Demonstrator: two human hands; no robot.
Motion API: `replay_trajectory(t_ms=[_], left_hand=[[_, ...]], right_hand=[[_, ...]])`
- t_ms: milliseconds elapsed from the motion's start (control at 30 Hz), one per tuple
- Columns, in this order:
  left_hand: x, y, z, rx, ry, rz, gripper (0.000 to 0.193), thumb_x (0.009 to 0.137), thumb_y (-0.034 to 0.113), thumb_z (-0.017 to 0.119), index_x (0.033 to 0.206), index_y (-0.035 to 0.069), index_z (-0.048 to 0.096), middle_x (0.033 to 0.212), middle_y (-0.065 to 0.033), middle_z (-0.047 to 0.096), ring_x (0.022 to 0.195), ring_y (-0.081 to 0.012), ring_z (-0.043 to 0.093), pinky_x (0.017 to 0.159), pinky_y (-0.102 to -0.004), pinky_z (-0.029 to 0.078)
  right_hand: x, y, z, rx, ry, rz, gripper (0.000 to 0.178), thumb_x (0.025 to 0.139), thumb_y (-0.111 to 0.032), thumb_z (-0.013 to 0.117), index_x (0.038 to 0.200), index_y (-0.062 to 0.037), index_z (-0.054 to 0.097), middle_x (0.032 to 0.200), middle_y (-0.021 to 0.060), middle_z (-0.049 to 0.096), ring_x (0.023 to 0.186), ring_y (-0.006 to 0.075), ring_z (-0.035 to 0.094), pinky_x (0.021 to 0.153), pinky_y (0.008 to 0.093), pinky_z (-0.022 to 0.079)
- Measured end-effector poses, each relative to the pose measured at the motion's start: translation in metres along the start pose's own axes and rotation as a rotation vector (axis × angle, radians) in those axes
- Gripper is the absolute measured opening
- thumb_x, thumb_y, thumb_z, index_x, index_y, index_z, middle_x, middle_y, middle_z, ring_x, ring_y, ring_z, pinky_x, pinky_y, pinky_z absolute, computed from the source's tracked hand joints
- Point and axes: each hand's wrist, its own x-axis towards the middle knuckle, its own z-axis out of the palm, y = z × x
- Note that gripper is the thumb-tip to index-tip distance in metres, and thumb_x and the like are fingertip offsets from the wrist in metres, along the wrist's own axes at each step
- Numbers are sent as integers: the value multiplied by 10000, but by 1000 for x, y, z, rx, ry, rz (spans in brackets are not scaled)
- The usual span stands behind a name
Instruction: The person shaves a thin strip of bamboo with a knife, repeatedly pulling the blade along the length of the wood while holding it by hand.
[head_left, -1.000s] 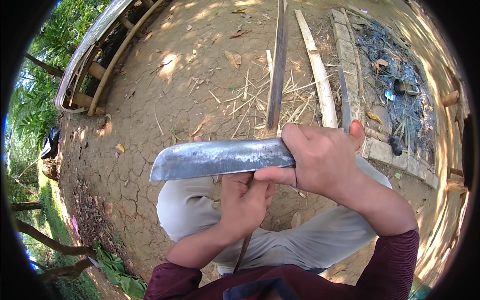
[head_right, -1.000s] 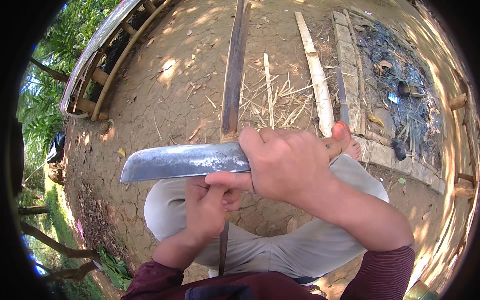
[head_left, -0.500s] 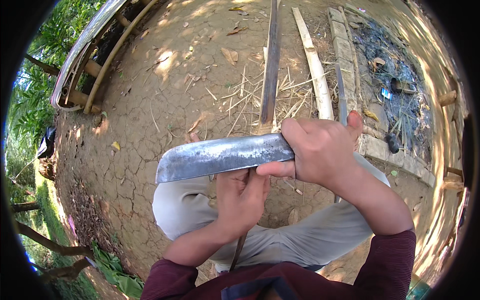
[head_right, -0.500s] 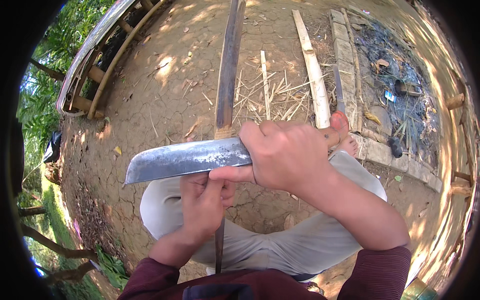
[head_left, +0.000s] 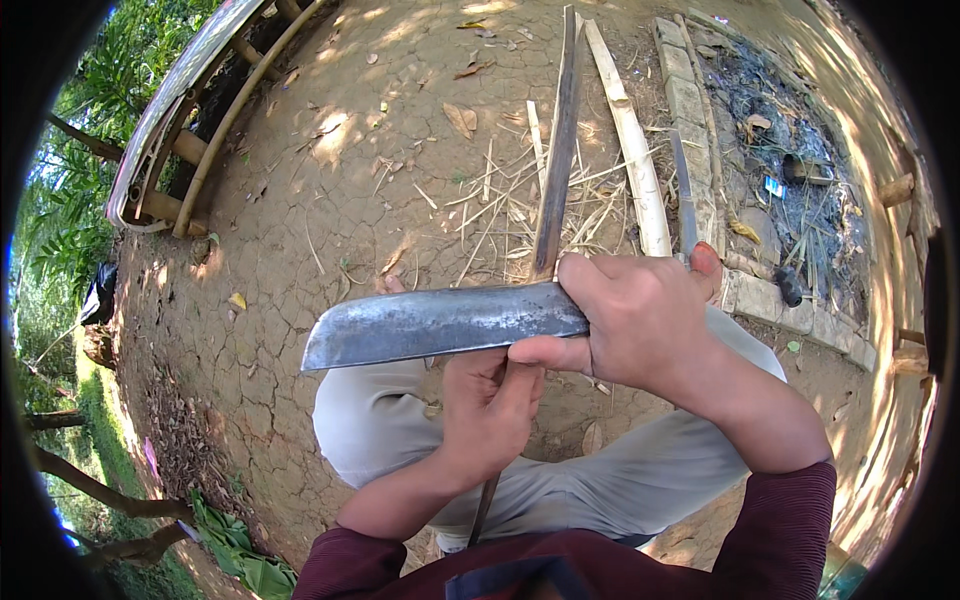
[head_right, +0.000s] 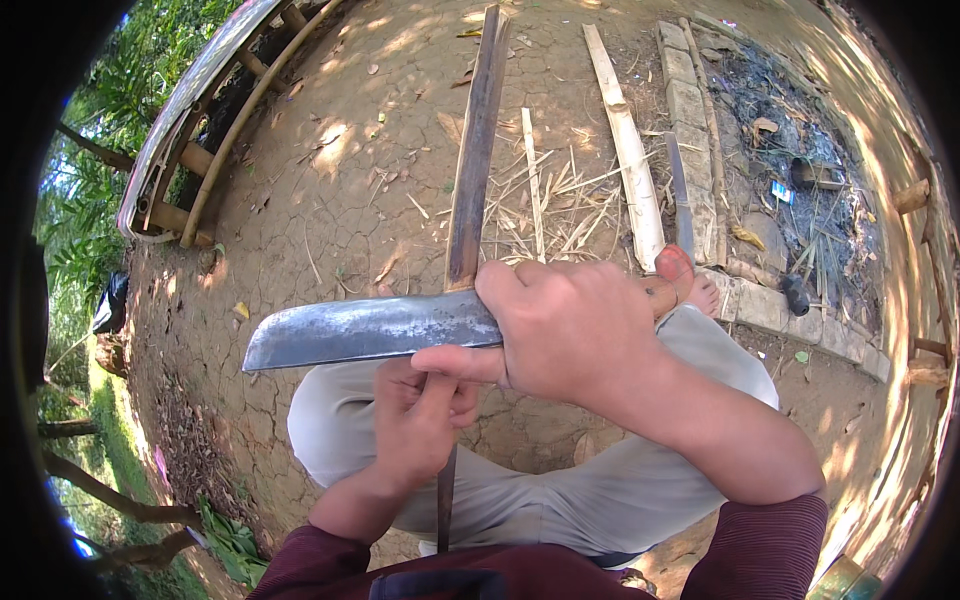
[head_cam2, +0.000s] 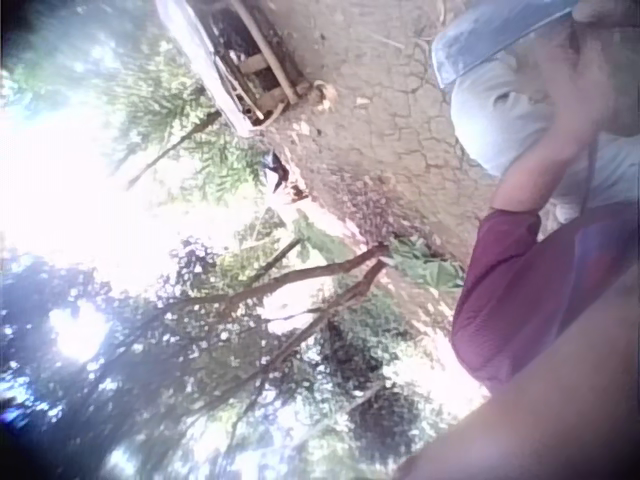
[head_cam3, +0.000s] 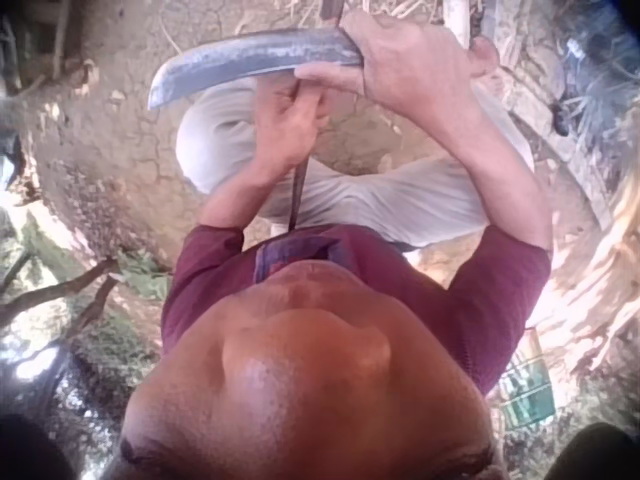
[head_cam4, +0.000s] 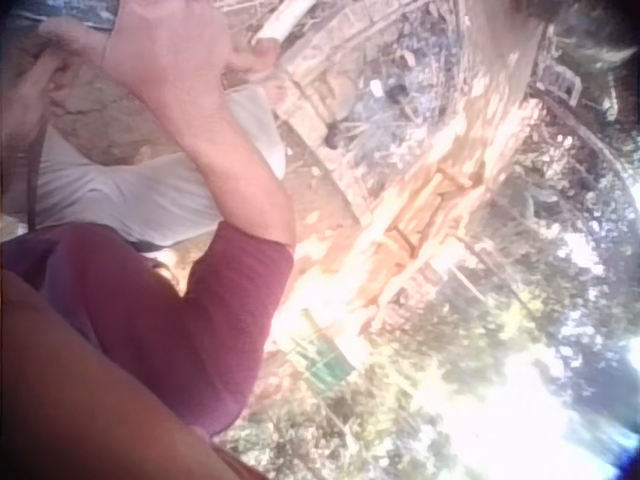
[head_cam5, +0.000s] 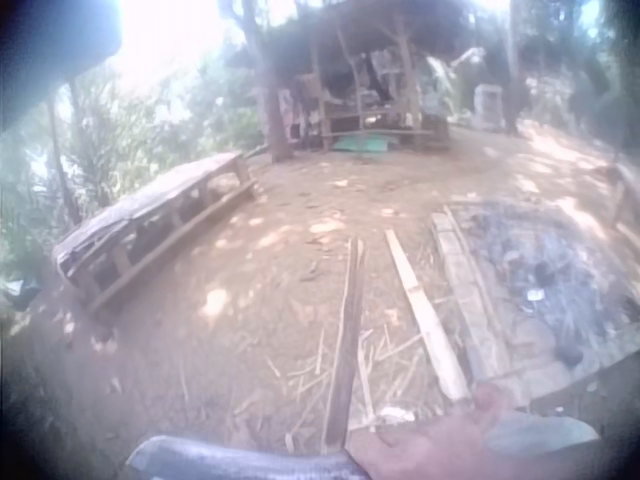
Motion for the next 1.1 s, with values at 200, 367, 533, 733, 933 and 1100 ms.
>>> replay_trajectory(t_ms=[200,367,533,733,933,1100], left_hand=[[5,18,17,33,131,-70,259,1065,244,467,949,35,567,704,34,459,539,-7,322,451,-198,244],[1,3,3,87,99,9,272,1071,271,446,969,46,563,727,45,454,527,5,310,443,-189,247],[5,12,10,64,126,-55,274,1073,258,440,1025,29,582,693,54,433,518,7,300,440,-189,236],[-12,-4,7,178,34,45,323,1077,258,421,1228,18,576,718,42,449,521,9,308,445,-177,236],[2,21,6,-208,73,-211,284,1070,228,445,1152,15,613,707,48,467,530,-5,338,463,-194,286],[3,15,-7,-114,103,-171,202,1067,194,411,1070,38,539,724,14,471,516,-22,362,442,-214,297]], right_hand=[[2,29,2,-31,58,36,675,794,-724,622,657,-71,525,497,92,563,423,252,611,403,367,490],[-1,3,6,-46,1,-104,669,787,-726,625,664,-74,536,547,91,575,435,248,610,411,356,485],[7,31,8,-110,74,-48,679,783,-733,619,665,-70,538,547,97,572,455,252,613,426,363,488],[25,126,-35,-67,162,528,741,976,-665,384,690,-11,582,521,137,529,483,338,561,488,433,441],[7,42,-17,165,5,303,671,924,-658,512,655,-44,541,512,119,527,476,293,574,471,419,432],[-2,5,3,47,4,-8,658,804,-698,631,679,-61,524,526,96,538,442,260,585,436,375,473]])
